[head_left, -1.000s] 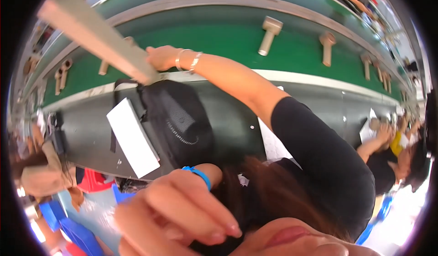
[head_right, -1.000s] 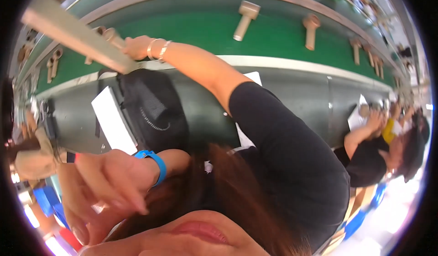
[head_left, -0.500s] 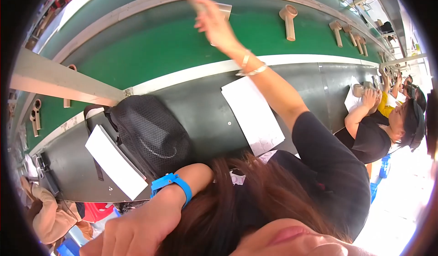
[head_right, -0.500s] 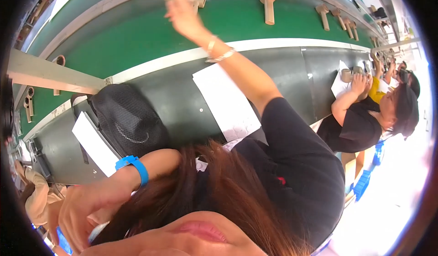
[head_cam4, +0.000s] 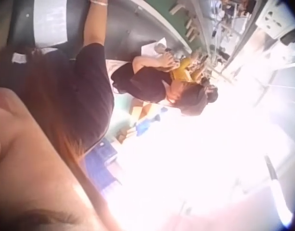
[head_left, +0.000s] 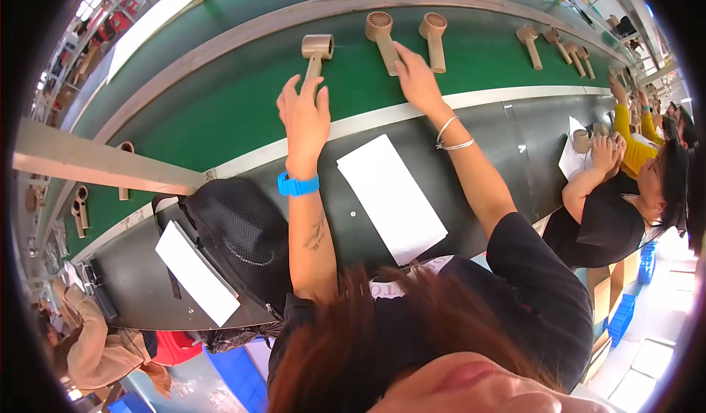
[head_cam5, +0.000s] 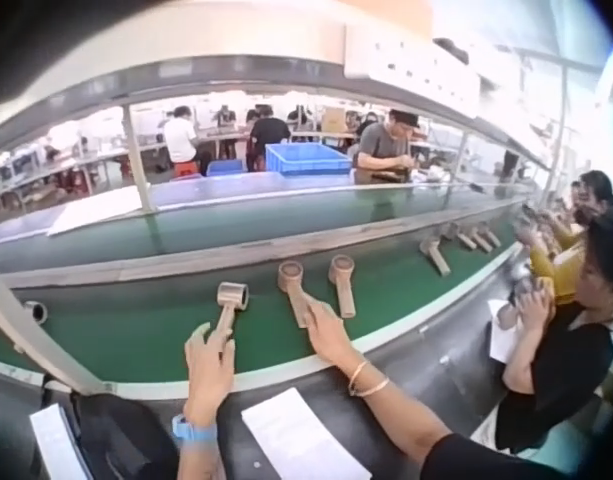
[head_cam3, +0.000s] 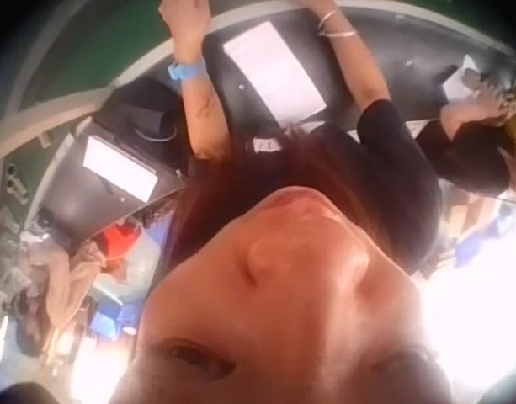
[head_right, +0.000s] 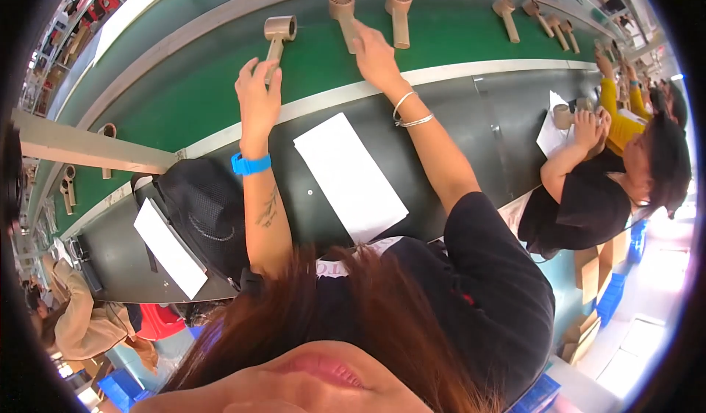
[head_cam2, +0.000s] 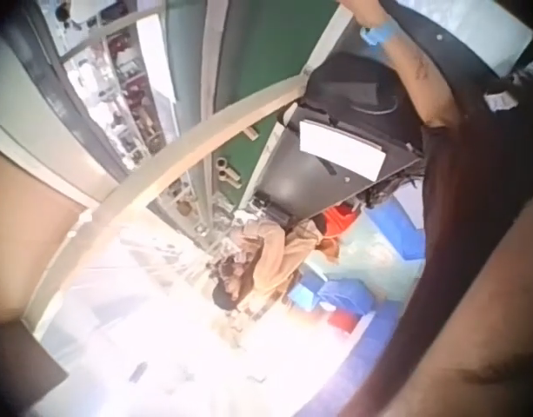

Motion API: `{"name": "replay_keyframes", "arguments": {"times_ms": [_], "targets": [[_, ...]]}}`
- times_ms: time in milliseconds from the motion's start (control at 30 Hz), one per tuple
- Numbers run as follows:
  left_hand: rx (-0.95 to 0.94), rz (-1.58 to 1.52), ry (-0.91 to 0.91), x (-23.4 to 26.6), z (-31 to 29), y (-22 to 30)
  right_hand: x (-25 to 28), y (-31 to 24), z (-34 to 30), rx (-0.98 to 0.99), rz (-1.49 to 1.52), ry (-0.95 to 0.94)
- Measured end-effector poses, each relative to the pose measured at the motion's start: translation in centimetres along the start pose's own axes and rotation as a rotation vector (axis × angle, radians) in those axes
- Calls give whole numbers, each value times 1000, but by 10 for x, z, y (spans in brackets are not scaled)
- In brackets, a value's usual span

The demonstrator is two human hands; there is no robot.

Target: The person takes portable fans from a conveyor belt, peels adhesive stickers from a paper sheet, attaches them to the base of each fan by hand, and places the fans back onto the conveyor belt.

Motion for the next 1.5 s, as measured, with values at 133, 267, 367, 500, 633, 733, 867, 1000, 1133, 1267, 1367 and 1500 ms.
{"name": "replay_keyframes", "arguments": {"times_ms": [133,267,367,500,633,733,867,1000,1133,1267,1367,1500], "targets": [[101,347,-129,-34,-4,-43,44,40,8,-136,-12,48],[132,230,-188,-43,14,-59,66,73,5,-146,-92,66],[8,327,22,-33,22,-55,56,87,4,-194,15,-4],[148,356,187,-19,26,-72,44,67,6,-154,-32,-43],[140,510,306,-3,25,-63,24,0,10,207,-39,-125],[-96,435,341,0,33,-26,-22,-31,7,345,-34,-439],[-42,-358,-20,-45,36,-8,-30,-43,27,383,238,-358],[191,-1039,-159,-71,25,11,-14,-82,40,112,480,-473],[172,-1231,-211,-48,28,48,18,-99,46,-6,636,-407],[-7,-1179,-107,-9,26,77,48,-134,42,76,750,-386],[-68,-1120,-115,2,26,93,72,-148,38,89,847,-346],[-33,-1192,-130,11,20,114,94,-159,32,115,859,-340]]}}
Point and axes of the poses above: each hand's wrist, its own z-axis towards the middle knuckle, its own x-axis out of the back of the hand, y = z × x, the point moved 9 cm from there along z, towards the middle knuckle, and after that the axes turned 2 degrees about -z, right-handed, at the moved point
